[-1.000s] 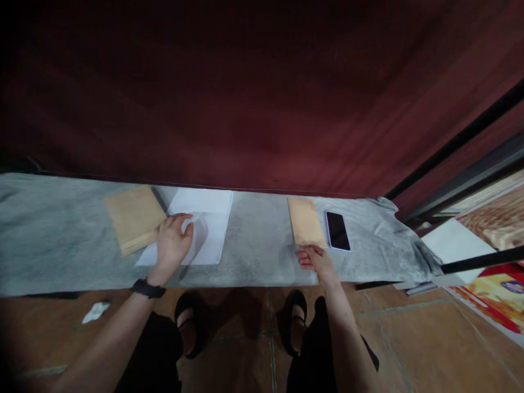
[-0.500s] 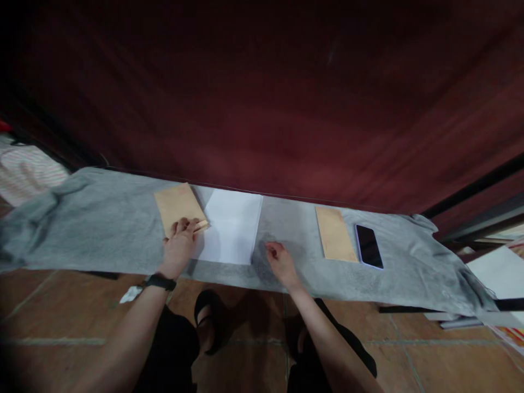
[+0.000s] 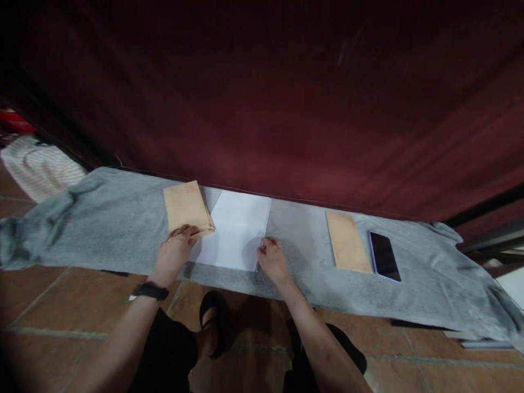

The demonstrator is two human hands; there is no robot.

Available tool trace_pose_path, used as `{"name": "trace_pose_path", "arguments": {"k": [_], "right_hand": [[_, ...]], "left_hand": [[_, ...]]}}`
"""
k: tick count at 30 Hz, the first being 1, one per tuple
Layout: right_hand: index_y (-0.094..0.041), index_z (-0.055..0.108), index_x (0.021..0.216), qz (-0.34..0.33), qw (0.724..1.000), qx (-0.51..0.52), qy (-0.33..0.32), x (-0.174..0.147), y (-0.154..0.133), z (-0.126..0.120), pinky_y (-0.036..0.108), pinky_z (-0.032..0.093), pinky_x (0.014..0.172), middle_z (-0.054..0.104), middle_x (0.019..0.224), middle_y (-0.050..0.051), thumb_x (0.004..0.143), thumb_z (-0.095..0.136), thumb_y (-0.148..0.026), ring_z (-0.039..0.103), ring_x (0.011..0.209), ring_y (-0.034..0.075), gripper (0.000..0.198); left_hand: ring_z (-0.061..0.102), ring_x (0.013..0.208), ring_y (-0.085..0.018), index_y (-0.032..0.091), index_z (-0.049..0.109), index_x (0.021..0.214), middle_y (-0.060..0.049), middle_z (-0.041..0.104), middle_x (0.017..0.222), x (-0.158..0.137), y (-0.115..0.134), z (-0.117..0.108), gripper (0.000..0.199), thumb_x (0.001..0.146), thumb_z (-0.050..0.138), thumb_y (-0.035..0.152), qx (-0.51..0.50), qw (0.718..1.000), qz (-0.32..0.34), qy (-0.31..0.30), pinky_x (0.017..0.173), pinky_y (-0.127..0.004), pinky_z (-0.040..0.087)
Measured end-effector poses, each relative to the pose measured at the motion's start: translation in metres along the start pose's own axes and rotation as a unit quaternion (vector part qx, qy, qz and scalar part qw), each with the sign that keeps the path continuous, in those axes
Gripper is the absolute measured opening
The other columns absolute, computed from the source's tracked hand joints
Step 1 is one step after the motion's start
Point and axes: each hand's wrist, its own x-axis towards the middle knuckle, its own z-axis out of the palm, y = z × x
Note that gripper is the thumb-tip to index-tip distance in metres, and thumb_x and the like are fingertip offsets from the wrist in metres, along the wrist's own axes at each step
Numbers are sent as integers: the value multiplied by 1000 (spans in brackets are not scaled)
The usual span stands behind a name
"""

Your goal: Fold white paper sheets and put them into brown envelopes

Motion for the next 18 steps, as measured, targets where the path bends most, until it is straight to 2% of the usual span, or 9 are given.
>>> {"name": "trace_pose_path", "arguments": {"k": [3, 8, 10, 14, 18], "right_hand": [[-23, 74, 95, 18, 1000, 21, -5, 8, 1, -2, 27, 50, 85, 68, 85, 2, 77, 61, -12, 64, 87, 18, 25], [-22, 73, 83, 55, 996, 60, -28, 15, 3, -4, 21, 49, 56, 65, 65, -1, 81, 54, -16, 62, 63, 15, 20], [-21, 72, 79, 61, 995, 73, -33, 16, 3, -4, 20, 47, 51, 62, 60, -2, 82, 52, -19, 60, 58, 14, 20], [-21, 67, 71, 43, 997, 67, -22, 16, 1, -1, 19, 46, 55, 57, 59, -3, 82, 51, -19, 59, 62, 13, 20], [-22, 62, 67, 23, 999, 35, -2, 12, -3, 5, 21, 46, 70, 59, 70, -1, 76, 56, -12, 57, 74, 15, 14]], "left_hand": [[50, 133, -27, 21, 58, 134, -10, 56, 144, 1, 6, 1, 45, 92, 44, 13, 24, 999, 21, -10, 99, -37, 49], [52, 131, -28, 21, 56, 134, -10, 57, 143, 1, 14, -1, 50, 88, 44, 8, 36, 999, 22, -26, 95, -38, 52], [53, 130, -29, 22, 57, 135, -10, 57, 143, 1, 14, -1, 50, 88, 43, 7, 33, 999, 19, -21, 94, -40, 52], [58, 125, -29, 23, 60, 132, -12, 63, 137, 0, 7, 0, 49, 87, 48, 9, 28, 999, 13, -8, 93, -40, 53], [70, 102, -29, 22, 65, 128, -15, 73, 112, 1, -11, 1, 42, 90, 49, 14, 45, 999, -17, -2, 86, -38, 53]]}}
